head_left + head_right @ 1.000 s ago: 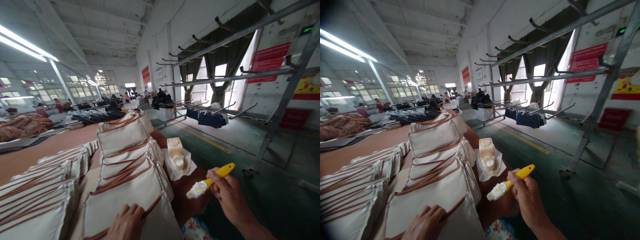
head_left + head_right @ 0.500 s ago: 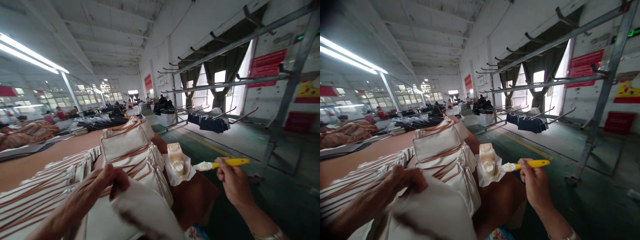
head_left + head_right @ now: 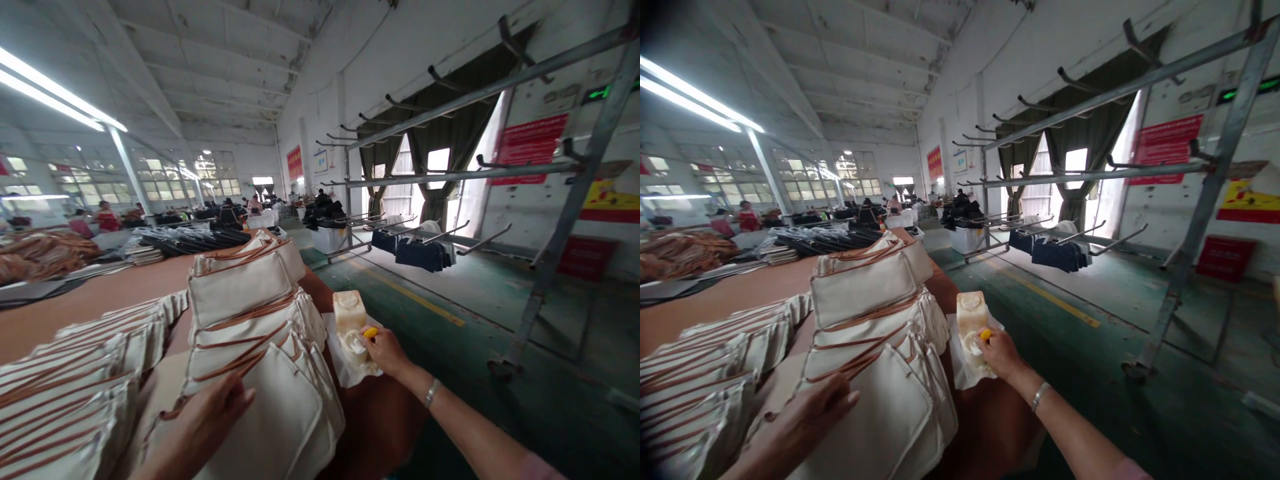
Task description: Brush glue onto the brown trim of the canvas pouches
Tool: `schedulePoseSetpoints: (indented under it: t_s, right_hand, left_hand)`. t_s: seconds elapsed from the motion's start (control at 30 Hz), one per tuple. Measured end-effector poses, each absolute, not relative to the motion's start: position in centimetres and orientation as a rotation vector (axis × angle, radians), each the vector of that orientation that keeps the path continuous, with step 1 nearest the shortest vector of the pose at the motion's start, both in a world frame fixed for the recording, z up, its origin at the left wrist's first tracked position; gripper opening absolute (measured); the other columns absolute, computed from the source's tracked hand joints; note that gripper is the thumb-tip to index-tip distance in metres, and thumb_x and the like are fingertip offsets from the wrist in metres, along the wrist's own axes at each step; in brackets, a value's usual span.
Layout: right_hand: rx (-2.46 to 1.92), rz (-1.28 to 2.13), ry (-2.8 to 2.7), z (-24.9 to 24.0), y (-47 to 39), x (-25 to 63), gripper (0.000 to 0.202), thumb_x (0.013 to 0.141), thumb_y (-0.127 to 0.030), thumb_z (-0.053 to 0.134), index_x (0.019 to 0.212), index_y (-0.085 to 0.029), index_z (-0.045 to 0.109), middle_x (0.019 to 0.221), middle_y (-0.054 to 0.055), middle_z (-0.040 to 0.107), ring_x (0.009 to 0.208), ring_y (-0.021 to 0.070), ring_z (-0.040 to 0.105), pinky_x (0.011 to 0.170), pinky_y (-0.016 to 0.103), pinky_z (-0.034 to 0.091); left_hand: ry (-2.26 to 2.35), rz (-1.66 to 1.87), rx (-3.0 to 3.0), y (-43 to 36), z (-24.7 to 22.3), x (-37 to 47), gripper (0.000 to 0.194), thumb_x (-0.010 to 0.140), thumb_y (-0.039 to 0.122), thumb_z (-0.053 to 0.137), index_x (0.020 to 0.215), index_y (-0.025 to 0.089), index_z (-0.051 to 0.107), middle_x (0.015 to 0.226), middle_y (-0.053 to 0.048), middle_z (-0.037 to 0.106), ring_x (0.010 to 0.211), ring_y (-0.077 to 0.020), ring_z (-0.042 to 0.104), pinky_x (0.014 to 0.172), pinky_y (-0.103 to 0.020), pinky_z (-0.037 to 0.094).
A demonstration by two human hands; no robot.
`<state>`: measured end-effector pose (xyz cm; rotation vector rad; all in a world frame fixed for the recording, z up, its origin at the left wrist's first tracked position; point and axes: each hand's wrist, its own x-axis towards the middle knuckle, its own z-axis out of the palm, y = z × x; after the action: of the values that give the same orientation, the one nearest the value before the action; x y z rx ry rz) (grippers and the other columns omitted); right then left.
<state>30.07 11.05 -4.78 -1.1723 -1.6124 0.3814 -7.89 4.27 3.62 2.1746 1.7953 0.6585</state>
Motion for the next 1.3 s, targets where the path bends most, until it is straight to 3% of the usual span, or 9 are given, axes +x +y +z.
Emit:
schedulePoseSetpoints:
  t_s: [0.13, 0.23, 0.4, 0.57, 0.73, 0.9, 1.1, 1.3]
  right_hand:
    - [-1.167, 0.338, -1.666, -4.8, 11.4, 30.9, 0.029, 0.093, -0.039, 0.051, 0.088, -0.018, 0.071, 0.085, 0.007, 0.068, 0.08, 0.0246, 0.064, 0.079, 0.035, 0.048]
    - [-1.145, 0.323, -1.72, -4.6, 10.7, 31.3, 0.028, 0.094, -0.038, 0.051, 0.093, -0.019, 0.072, 0.09, 0.007, 0.068, 0.085, 0.0248, 0.063, 0.082, 0.036, 0.048]
    - [-1.067, 0.369, -1.879, -4.6, 7.8, 31.4, 0.018, 0.091, -0.033, 0.058, 0.091, -0.023, 0.073, 0.086, 0.004, 0.066, 0.081, 0.0229, 0.063, 0.077, 0.033, 0.049]
    - [-1.061, 0.361, -1.784, -4.7, 6.5, 31.7, 0.02, 0.096, -0.034, 0.054, 0.096, -0.023, 0.071, 0.089, 0.005, 0.065, 0.083, 0.0244, 0.063, 0.077, 0.034, 0.049]
    - [-1.125, 0.342, -1.616, -4.6, 6.5, 31.7, 0.025, 0.096, -0.041, 0.056, 0.089, -0.02, 0.069, 0.077, 0.005, 0.063, 0.068, 0.0238, 0.061, 0.065, 0.033, 0.048]
    - [-1.099, 0.582, -1.261, -1.6, 4.3, 30.2, 0.032, 0.095, -0.05, 0.058, 0.093, -0.018, 0.063, 0.062, -0.002, 0.05, 0.052, 0.0157, 0.045, 0.047, 0.025, 0.035]
    - [-0.902, 0.874, -1.158, 2.7, 1.2, 25.8, 0.036, 0.091, -0.052, 0.065, 0.091, -0.017, 0.059, 0.061, -0.005, 0.043, 0.052, 0.0121, 0.037, 0.045, 0.022, 0.031]
    - [-0.915, 0.699, -1.318, 3.9, -0.2, 22.6, 0.037, 0.091, -0.052, 0.064, 0.079, -0.016, 0.063, 0.062, -0.001, 0.051, 0.056, 0.0165, 0.049, 0.054, 0.025, 0.043]
  left_hand:
    - [2.021, 0.712, 2.268, 5.7, 1.7, -7.3, 0.032, 0.083, 0.051, 0.049, 0.094, 0.022, 0.055, 0.096, -0.007, 0.066, 0.092, -0.027, 0.063, 0.081, -0.036, 0.046]
    - [2.15, 0.672, 2.177, 6.4, 1.7, -6.7, 0.038, 0.089, 0.052, 0.041, 0.106, 0.02, 0.053, 0.11, -0.013, 0.066, 0.102, -0.031, 0.063, 0.084, -0.039, 0.045]
    - [2.062, 0.48, 1.962, 7.8, 2.9, -6.1, 0.036, 0.091, 0.048, 0.041, 0.096, 0.021, 0.064, 0.088, -0.01, 0.073, 0.087, -0.0309, 0.069, 0.067, -0.032, 0.041]
    - [1.819, 0.641, 1.944, 8.2, 3.3, -5.5, 0.029, 0.084, 0.035, 0.051, 0.09, 0.02, 0.074, 0.082, -0.005, 0.076, 0.082, -0.0269, 0.068, 0.068, -0.028, 0.04]
    - [1.595, 0.724, 1.853, 6.7, 3.3, -4.1, 0.039, 0.084, 0.046, 0.052, 0.093, 0.016, 0.075, 0.082, -0.002, 0.075, 0.078, -0.0222, 0.068, 0.067, -0.025, 0.046]
    - [1.252, 0.764, 1.581, 3.8, 3.6, -2.3, 0.039, 0.08, 0.05, 0.062, 0.091, 0.015, 0.073, 0.079, -0.001, 0.072, 0.071, -0.0177, 0.064, 0.065, -0.023, 0.046]
    - [1.21, 0.738, 1.595, 1.4, 3.7, -0.7, 0.035, 0.08, 0.049, 0.065, 0.089, 0.016, 0.074, 0.082, -0.002, 0.071, 0.076, -0.018, 0.061, 0.068, -0.023, 0.047]
    - [1.199, 0.721, 1.742, -0.2, 3.6, 0.4, 0.028, 0.082, 0.042, 0.062, 0.085, 0.018, 0.074, 0.083, -0.003, 0.069, 0.08, -0.018, 0.061, 0.071, -0.022, 0.045]
